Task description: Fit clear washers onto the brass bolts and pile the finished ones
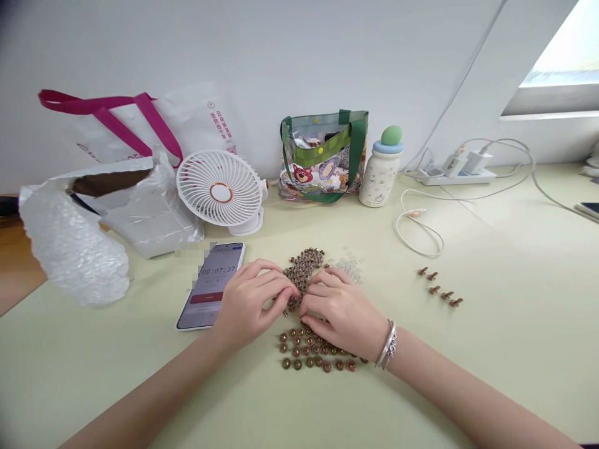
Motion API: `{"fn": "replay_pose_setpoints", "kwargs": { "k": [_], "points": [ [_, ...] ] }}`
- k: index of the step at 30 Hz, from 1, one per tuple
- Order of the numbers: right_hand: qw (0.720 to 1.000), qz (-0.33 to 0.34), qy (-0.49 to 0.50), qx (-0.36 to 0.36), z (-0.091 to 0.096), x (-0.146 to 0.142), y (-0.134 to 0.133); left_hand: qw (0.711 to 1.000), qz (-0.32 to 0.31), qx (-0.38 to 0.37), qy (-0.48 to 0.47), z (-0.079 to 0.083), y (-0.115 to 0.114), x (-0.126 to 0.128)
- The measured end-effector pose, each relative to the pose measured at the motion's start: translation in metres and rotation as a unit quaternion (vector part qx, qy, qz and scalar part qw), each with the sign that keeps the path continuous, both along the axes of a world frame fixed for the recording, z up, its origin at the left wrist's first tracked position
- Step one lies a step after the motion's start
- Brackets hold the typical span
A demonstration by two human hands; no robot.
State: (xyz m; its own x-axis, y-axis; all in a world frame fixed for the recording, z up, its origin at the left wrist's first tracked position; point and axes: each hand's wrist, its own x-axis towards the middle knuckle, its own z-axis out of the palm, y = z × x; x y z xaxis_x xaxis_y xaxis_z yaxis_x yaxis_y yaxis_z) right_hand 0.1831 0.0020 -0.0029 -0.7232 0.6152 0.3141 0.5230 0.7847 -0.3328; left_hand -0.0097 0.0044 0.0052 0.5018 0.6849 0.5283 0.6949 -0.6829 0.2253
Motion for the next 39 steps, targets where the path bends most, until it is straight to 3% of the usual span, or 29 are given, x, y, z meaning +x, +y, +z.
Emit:
{"fn": "replay_pose_setpoints", "kwargs": {
  "k": [7,15,26,33,39],
  "points": [
    [1.000,-0.024,0.003,0.011,0.004,0.004,0.005,1.000,0.001,0.005,0.002,0.000,0.000,0.001],
    [0.993,-0.114,0.037,0.021,-0.013,0.016,0.029,1.000,-0.006,-0.001,-0.012,0.000,0.000,0.001],
    [0.992,-0.112,0.020,0.046,-0.014,0.013,0.031,1.000,-0.007,0.019,0.011,0.000,0.000,0.003],
    [0.980,-0.070,0.174,-0.061,-0.004,0.008,0.016,1.000,0.010,-0.020,0.007,-0.004,0.001,0.001],
    [0.972,-0.045,0.221,-0.071,0.001,0.003,0.007,1.000,-0.016,0.002,-0.004,-0.006,0.002,0.000]
  ]
}}
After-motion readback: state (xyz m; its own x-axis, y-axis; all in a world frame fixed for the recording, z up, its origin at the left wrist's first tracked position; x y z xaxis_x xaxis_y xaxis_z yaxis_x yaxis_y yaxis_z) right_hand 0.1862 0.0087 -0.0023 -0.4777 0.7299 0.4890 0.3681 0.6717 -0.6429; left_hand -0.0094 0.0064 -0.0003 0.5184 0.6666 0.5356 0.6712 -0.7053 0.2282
